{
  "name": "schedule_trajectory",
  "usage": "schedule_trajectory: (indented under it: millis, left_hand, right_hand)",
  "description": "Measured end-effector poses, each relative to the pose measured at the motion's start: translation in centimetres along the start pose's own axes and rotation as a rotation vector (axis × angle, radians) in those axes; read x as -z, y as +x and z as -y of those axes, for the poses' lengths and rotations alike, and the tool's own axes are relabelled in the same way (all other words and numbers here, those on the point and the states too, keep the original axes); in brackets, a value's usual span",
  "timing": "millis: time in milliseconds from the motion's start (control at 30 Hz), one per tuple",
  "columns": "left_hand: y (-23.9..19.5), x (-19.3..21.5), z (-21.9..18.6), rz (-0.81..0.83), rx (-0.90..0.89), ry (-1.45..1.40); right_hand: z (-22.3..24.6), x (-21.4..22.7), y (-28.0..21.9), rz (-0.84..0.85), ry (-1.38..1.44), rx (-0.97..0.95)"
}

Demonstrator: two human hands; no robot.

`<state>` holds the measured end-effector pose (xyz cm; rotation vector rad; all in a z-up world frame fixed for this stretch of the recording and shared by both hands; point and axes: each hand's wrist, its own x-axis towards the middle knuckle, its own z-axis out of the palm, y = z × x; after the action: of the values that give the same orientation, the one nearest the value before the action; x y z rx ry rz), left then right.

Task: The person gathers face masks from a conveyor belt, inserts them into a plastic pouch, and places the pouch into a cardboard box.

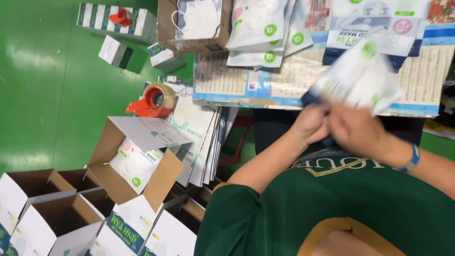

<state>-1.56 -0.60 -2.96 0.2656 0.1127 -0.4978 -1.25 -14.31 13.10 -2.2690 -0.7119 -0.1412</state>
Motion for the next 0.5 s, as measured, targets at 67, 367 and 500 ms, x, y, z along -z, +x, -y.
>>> schedule_trajectory:
  millis: [67, 367, 500]
  left_hand:
    - [-1.2, 1.1, 1.3, -0.174, 0.037, 0.291]
    - [-4.4, -4.1, -0.8, 0.598, 0.35, 1.383]
    - [-8.0, -10.4, -4.1, 0.61, 0.233, 1.573]
  right_hand:
    - [0.3, 0.1, -1.9, 0.354, 0.189, 0.189]
    - [-2.7, 5.8, 0.5, 0.869, 0.05, -0.332]
    - [-1.0, 7.0, 1.3, 0.817, 0.095, -0.394]
